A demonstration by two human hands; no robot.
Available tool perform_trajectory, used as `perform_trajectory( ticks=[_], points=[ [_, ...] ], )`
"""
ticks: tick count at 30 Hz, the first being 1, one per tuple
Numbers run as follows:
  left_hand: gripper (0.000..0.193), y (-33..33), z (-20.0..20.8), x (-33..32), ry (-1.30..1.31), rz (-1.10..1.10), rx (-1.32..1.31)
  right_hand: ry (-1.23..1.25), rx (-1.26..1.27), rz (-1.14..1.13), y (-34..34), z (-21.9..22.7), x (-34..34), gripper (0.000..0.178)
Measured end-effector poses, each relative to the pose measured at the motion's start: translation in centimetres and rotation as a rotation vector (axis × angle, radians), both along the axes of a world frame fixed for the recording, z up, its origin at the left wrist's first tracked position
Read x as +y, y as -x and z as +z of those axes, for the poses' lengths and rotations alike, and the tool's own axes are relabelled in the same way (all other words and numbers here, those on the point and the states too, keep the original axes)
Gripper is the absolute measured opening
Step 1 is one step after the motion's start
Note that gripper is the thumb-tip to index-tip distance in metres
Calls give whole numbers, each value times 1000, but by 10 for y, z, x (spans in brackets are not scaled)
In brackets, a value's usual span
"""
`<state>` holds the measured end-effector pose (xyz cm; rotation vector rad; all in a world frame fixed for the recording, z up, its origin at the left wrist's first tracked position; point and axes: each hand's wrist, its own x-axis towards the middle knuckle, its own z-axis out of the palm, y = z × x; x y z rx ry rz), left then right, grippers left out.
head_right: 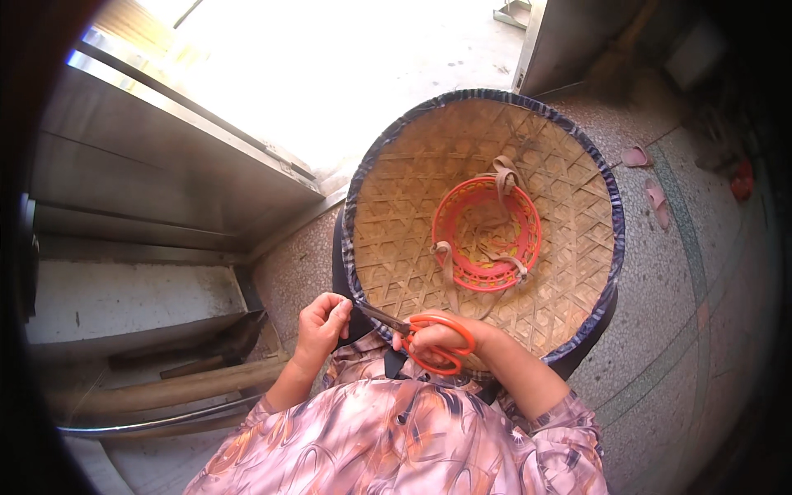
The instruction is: The recorder is repairing a traditional woven hat using string and scissors.
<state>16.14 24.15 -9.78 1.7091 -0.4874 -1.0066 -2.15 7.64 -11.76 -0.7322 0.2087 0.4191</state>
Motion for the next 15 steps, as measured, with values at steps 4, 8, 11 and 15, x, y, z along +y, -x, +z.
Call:
perform_trajectory(
  ticks=[4,8,11,15],
  points=[
    [12,1,-2,3,-22,0,-7,-11,7,-45,-7,-1,5,29],
    [12,3,-8,8,-5,4,-23,-11,33,-55,-12,1,10,25],
    [12,6,-1,7,-8,2,-51,-21,32,-53,-12,3,11,24],
    [11,6,-4,9,2,7,-76,33,33,-60,-14,1,16,24]
  ],
)
